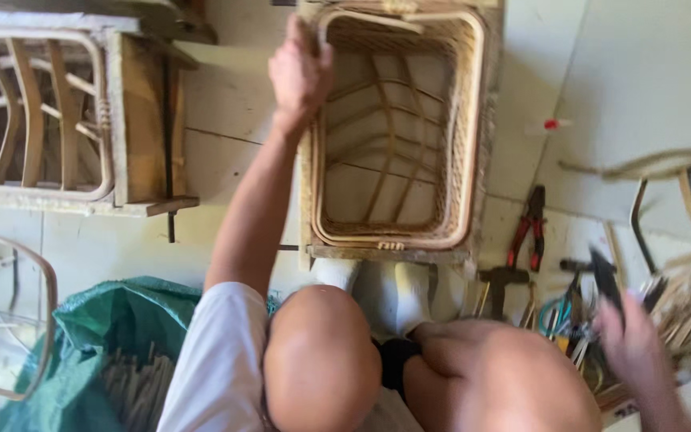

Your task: The person weaves a thin bamboo strip into the rim of a rectangular basket using a wooden mold. They bend the strip, tuck it into the weave, and use a hammer to secure it along the edge.

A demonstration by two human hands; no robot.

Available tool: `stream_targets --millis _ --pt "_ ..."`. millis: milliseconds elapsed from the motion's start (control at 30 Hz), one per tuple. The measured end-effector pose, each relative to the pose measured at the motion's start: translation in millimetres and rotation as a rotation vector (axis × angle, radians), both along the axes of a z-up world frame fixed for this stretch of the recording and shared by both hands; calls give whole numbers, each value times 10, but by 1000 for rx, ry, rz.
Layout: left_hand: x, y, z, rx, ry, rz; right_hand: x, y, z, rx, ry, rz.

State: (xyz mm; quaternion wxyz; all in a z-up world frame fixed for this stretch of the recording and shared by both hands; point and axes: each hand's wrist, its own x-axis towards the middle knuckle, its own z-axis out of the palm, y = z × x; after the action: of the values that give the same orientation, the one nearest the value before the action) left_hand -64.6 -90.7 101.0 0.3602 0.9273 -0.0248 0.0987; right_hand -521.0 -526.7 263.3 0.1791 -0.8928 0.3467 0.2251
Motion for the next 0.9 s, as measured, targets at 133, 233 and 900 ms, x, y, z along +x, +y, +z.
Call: stream_targets --millis 133,233,900 --pt "36 -59 -5 -68 307 0 1925 637 562 -113 -276 693" --pt "-38 -80 34 0 58 34 3355 1132 371 -80 -212 949" --pt "-136 -123 126 -130 93 19 4862 1918 -88 -358 -261 1395"
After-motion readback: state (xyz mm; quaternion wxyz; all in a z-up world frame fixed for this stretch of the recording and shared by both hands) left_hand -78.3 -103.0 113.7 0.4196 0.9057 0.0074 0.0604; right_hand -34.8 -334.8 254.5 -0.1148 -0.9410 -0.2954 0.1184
